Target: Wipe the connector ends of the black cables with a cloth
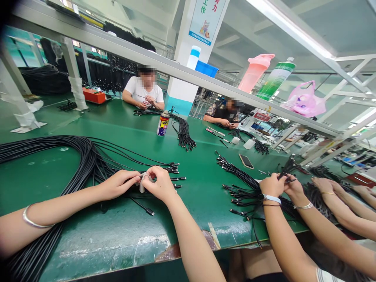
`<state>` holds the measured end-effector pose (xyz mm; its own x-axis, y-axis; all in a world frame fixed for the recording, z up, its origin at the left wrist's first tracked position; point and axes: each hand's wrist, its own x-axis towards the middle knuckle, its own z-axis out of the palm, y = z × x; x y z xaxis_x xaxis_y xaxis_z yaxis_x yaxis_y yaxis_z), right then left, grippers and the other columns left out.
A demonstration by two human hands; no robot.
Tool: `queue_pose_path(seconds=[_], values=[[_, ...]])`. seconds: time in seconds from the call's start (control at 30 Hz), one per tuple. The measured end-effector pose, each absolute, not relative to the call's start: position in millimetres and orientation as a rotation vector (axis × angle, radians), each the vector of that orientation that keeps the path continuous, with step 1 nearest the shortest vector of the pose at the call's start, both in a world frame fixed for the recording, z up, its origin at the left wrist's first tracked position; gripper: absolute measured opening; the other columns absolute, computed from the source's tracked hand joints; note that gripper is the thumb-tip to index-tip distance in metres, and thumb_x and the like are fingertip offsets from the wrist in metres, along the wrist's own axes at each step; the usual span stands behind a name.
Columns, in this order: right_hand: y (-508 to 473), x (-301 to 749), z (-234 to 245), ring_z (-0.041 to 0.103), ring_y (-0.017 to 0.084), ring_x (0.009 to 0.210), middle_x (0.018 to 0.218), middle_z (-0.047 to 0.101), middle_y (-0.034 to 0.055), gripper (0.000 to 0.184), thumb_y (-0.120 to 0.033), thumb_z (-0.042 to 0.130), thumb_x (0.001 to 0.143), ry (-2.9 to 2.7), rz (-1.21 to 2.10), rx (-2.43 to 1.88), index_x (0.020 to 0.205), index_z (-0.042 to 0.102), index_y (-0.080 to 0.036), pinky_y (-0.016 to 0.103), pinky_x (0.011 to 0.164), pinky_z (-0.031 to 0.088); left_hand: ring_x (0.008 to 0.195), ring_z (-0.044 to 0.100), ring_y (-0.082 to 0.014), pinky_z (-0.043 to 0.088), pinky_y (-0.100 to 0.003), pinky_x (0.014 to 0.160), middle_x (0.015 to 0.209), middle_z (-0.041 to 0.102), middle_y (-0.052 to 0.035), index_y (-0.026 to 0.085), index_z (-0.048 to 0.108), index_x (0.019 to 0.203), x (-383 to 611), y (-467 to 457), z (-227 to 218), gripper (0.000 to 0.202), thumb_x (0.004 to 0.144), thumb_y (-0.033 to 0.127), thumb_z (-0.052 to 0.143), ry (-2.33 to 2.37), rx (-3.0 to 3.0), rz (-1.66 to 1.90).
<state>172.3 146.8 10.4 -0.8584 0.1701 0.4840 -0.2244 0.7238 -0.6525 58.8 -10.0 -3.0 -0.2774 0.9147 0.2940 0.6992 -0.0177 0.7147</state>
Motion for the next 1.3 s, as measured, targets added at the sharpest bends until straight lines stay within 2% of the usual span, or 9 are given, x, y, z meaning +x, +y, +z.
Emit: queue_pose_path(seconds=[0.47, 0.67, 1.3], values=[[144.5, 173.8, 13.5, 0.048, 0.015, 0.069, 0.069, 0.051, -0.0004, 0.01, -0.015, 0.053, 0.072, -2.368, 0.898, 0.123, 0.069, 0.046, -0.021, 0.027, 0.065, 0.04, 0.068, 0.052, -0.011, 0.036, -0.02, 0.067, 0.077, 0.061, 0.0009, 0.017, 0.059, 0.085, 60.7, -10.9, -0.5, 0.033, 0.098, 0.037, 0.036, 1.964, 1.714, 1.2], [142.6, 173.7, 13.8, 0.047, 0.015, 0.068, 0.068, 0.051, -0.001, 0.011, -0.015, 0.054, 0.072, -2.362, 0.905, 0.132, 0.069, 0.046, -0.021, 0.027, 0.065, 0.039, 0.073, 0.054, -0.0127, 0.037, -0.022, 0.07, 0.077, 0.061, -0.0003, 0.015, 0.058, 0.08, 59.5, -10.2, -0.6, 0.042, 0.099, 0.042, 0.031, 1.934, 1.643, 1.27], [142.4, 172.2, 10.8, 0.049, 0.013, 0.067, 0.068, 0.054, -0.0018, 0.007, -0.015, 0.056, 0.073, -2.323, 1.021, 0.043, 0.069, 0.051, -0.019, 0.025, 0.063, 0.038, 0.059, 0.047, -0.0093, 0.035, -0.02, 0.057, 0.071, 0.06, 0.001, 0.016, 0.064, 0.088, 57.1, -10.5, -8.7, 0.028, 0.093, 0.039, 0.047, 2.037, 1.651, 1.318]])
